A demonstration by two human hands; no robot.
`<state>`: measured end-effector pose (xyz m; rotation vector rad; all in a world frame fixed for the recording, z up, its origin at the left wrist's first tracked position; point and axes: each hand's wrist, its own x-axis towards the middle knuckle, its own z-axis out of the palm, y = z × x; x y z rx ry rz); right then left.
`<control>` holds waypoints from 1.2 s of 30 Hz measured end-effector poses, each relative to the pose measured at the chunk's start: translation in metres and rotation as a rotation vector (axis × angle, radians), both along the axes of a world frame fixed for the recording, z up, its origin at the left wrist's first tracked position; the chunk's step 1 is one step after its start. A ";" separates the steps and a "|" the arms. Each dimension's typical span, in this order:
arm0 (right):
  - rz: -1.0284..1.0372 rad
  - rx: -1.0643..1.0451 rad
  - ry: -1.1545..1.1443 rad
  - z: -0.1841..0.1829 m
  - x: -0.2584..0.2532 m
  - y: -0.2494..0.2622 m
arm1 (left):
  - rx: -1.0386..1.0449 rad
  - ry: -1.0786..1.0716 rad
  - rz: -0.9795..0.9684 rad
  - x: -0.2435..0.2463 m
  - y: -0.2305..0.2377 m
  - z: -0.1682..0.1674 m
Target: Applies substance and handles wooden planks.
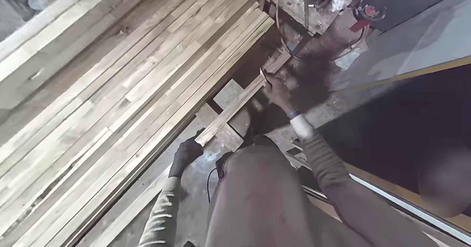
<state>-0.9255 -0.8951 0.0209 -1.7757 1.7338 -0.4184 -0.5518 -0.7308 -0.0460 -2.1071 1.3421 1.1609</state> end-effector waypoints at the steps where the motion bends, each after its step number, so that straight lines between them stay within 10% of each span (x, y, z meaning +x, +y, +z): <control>1: 0.000 -0.021 0.036 -0.014 0.009 0.013 | -0.010 0.021 0.005 0.001 0.000 -0.001; 6: 0.111 0.123 0.216 -0.036 0.058 0.088 | -0.101 -0.134 0.036 -0.016 0.010 -0.002; 13: -0.108 0.140 0.234 0.009 -0.018 -0.044 | -0.422 -0.283 0.015 -0.041 0.038 -0.007; 25: 0.419 0.183 0.325 -0.003 0.181 0.181 | -0.216 -0.091 0.007 -0.016 0.018 -0.007; 27: 0.288 0.316 0.152 0.017 0.164 0.159 | -0.270 -0.134 0.013 -0.014 0.020 -0.011; 32: -0.071 -0.147 0.133 -0.015 0.035 0.013 | -0.298 -0.169 -0.027 -0.020 0.023 -0.008; 36: -0.114 0.189 0.338 -0.010 -0.009 -0.032 | -0.285 -0.172 -0.049 -0.019 0.022 -0.008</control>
